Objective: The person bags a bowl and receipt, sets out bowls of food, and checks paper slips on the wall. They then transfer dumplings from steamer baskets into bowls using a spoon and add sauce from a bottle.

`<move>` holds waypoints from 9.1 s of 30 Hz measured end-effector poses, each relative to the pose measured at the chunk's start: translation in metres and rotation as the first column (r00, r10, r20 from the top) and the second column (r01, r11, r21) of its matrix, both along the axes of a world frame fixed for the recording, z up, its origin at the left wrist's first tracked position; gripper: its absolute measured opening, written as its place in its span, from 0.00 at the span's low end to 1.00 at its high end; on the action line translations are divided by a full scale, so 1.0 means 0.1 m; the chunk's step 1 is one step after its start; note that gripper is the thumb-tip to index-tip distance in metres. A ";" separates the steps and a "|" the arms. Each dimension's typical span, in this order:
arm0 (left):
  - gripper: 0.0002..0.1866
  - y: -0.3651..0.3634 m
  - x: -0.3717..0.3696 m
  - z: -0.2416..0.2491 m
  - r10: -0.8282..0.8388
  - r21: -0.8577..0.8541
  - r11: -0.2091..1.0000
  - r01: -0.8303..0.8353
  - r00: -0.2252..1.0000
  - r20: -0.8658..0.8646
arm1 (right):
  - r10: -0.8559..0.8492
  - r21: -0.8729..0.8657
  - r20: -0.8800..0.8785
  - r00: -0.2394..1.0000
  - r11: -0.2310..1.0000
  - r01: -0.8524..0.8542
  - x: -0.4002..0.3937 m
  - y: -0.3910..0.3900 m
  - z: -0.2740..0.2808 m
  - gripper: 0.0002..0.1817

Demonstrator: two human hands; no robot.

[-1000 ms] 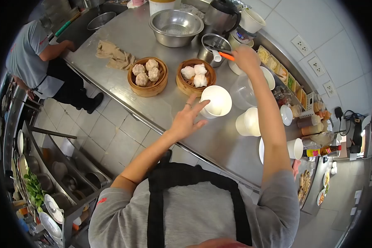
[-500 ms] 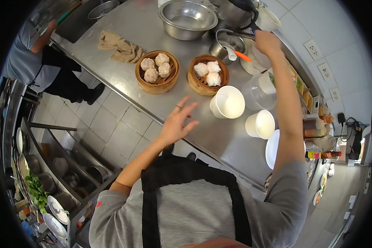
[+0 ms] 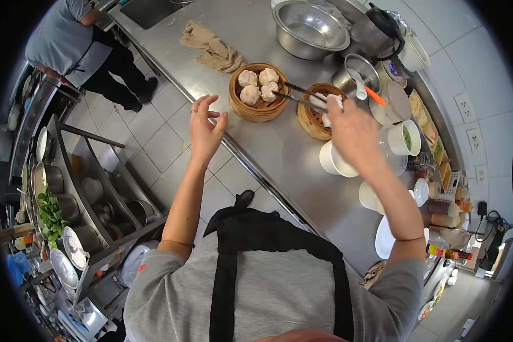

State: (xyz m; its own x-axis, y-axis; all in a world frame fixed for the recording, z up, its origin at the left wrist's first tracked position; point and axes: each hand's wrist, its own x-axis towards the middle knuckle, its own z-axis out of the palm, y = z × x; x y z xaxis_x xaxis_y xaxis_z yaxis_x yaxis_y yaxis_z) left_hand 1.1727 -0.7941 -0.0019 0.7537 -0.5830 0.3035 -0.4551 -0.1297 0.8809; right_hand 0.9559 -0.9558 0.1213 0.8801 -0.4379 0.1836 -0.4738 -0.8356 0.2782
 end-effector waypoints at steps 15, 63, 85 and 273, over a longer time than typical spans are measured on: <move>0.19 -0.22 0.12 -0.13 -0.134 0.082 0.988 0.128 0.988 0.077 | -0.196 0.003 -0.070 0.978 0.981 0.196 0.47 0.35 -0.23 0.17; 0.30 -0.43 -0.83 0.76 -0.815 0.049 0.561 0.826 0.541 0.207 | -0.794 0.963 0.193 0.576 0.040 -0.267 -1.79 0.34 -0.16 0.24; 0.10 -0.68 -1.44 0.74 -0.878 0.442 0.384 0.811 0.173 0.446 | -0.631 0.304 0.547 0.550 0.762 0.572 -1.95 0.69 -0.25 0.29; 0.10 -0.34 -5.97 0.17 -0.843 0.088 0.305 0.948 0.226 0.488 | -0.652 0.368 0.748 0.123 0.562 0.741 -6.17 1.12 -0.81 0.07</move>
State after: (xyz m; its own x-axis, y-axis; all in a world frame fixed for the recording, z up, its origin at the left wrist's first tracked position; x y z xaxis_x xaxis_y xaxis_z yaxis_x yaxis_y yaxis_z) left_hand 0.5757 -0.8277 0.0152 -0.4505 -0.6790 0.5796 -0.4223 0.7341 0.5317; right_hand 0.3388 -0.8442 0.0401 -0.3372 -0.7268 0.5984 -0.8612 -0.0188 -0.5080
